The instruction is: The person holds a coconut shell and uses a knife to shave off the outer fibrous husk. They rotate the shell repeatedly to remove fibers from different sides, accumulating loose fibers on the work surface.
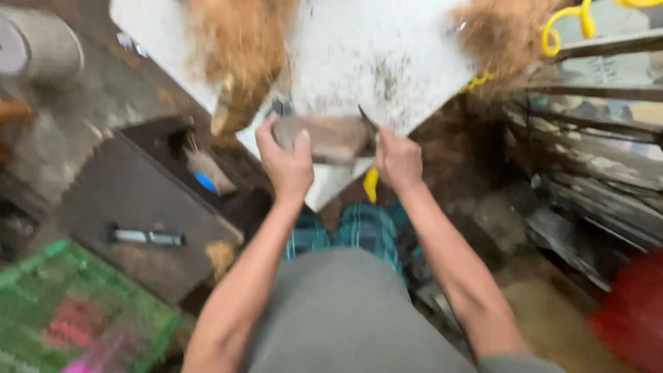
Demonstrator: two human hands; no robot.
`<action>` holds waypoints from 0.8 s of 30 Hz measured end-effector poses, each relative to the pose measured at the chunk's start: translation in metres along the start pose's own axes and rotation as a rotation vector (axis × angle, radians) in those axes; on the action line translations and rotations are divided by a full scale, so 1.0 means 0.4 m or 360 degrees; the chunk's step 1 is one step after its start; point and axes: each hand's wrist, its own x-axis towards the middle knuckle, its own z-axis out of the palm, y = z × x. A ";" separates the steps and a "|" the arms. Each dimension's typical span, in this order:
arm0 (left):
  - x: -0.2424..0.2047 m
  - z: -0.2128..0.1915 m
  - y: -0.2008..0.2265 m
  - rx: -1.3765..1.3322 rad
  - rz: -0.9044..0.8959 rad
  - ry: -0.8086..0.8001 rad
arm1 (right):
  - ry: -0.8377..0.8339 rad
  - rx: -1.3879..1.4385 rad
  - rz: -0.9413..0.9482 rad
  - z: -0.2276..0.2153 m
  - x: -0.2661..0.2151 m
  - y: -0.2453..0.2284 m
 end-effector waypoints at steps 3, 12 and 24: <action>-0.025 0.000 0.051 -0.0011 -0.0020 -0.0030 | -0.0079 0.0155 -0.0005 0.021 -0.032 -0.079; -0.032 0.007 0.033 -0.0082 0.0052 -0.0029 | -0.0070 -0.0047 -0.0042 0.013 -0.069 -0.028; -0.043 -0.039 0.040 -0.0110 -0.0047 -0.0136 | -0.0101 0.0451 0.0330 -0.034 -0.146 -0.173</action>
